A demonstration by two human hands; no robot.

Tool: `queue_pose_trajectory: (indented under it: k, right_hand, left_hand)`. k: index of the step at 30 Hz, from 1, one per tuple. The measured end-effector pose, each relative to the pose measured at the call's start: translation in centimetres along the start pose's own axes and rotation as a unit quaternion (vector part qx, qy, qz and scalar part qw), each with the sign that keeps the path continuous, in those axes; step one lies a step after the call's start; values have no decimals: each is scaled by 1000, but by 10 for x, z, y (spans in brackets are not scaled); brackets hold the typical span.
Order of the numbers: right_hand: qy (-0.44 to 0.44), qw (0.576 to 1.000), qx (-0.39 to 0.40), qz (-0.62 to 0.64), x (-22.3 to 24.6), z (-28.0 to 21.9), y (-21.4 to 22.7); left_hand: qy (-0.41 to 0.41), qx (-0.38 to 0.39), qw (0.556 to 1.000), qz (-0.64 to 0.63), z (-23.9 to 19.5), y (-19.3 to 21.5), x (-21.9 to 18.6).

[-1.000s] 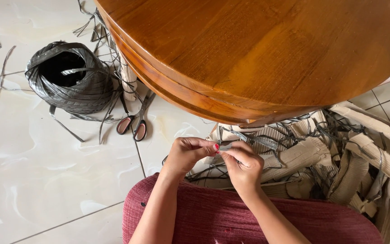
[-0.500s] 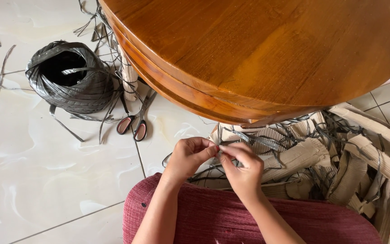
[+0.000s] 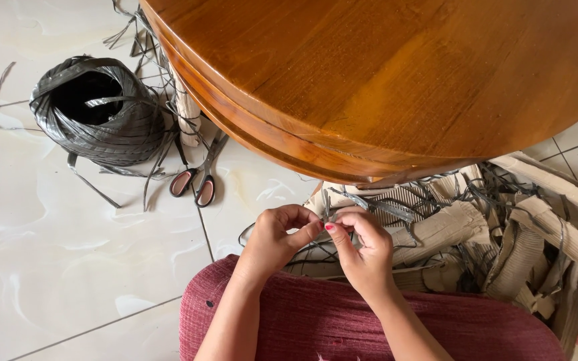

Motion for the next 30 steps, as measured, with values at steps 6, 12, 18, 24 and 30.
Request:
queue_pose_trajectory:
  k: [6,12,18,24,30]
  right_hand:
    - [-15,989,39,144,6,-13,-1]
    - [106,984,97,108,17,-11,-1]
    - [44,994,41,93,3,-33,-6]
    - [25,1000,-10,10,-12,-38,0]
    - [27,997,-28,-69,10,-19,-7]
  left_hand:
    - [-39,72,990,-110,8,-3,18]
    - [-28,32,972,-231,21,-5,27]
    - [-9,24,971,-238,20,-6,25]
    - [-5,50,968,-246,17,-4,21]
    - [0,59,975,-215,13,-1,20]
Point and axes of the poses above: each hand's wrist, its own z-axis towards the middle knuckle, its own y-axis out of the back of the hand, x = y × z, the point moved 1 cm from there along z, towards the middle knuckle, and after that the axes turned 12 degrees about y, right-handed, at the moved point
